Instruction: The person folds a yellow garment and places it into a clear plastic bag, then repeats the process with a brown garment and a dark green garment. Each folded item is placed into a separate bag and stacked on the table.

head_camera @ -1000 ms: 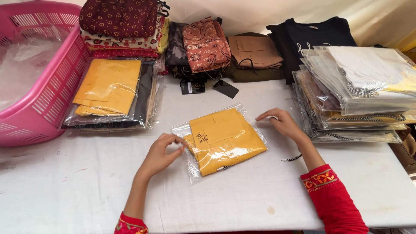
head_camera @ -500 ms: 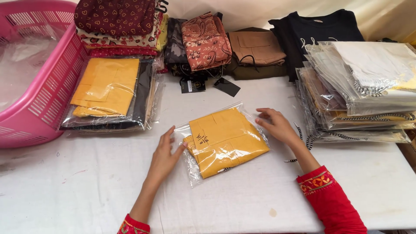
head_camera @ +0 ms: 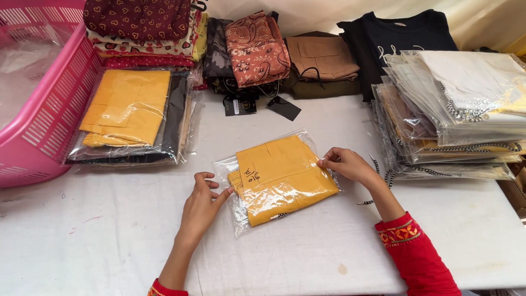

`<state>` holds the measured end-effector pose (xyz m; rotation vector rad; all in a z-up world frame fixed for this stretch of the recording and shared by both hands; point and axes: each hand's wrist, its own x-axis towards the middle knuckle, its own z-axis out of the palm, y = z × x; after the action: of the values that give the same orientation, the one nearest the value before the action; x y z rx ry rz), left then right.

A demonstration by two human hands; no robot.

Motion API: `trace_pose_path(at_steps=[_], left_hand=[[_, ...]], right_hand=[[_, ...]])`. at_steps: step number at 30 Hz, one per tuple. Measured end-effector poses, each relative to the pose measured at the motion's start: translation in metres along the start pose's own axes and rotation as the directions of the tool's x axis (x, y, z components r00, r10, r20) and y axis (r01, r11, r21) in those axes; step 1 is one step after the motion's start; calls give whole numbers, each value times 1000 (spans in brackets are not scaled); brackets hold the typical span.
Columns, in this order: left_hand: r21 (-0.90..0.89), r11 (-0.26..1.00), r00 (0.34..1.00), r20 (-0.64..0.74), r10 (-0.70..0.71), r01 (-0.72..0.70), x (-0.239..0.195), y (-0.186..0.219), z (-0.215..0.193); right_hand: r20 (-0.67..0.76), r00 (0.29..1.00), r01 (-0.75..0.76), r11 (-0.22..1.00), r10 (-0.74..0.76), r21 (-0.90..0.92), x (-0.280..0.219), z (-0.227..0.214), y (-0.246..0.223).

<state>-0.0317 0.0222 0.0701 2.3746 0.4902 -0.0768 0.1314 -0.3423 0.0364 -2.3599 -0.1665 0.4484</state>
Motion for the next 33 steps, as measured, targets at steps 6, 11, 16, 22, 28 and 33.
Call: trace_pose_path(at_steps=[6,11,16,22,28,33], left_hand=[[-149,989,995,94,22,-8,5,-1,10],[-206,975,990,98,106,-84,26,-29,42],[-510,857,983,109,144,-69,27,-25,60],[-811,585,1000,-14,5,-14,17,-6,61],[-882,457,993,112,-36,116,14,1,41],[-958,194,975,-192,107,-210,27,-26,-6]], right_hand=[[38,997,-75,958,67,276,0,-3,1],[40,999,15,961,-27,275,5,2,9],[24,998,-60,954,56,295,15,3,20],[-39,999,45,958,-36,284,24,11,31],[-174,976,176,943,-130,281,26,15,6],[-286,849,514,819,-444,254,40,2,-92]])
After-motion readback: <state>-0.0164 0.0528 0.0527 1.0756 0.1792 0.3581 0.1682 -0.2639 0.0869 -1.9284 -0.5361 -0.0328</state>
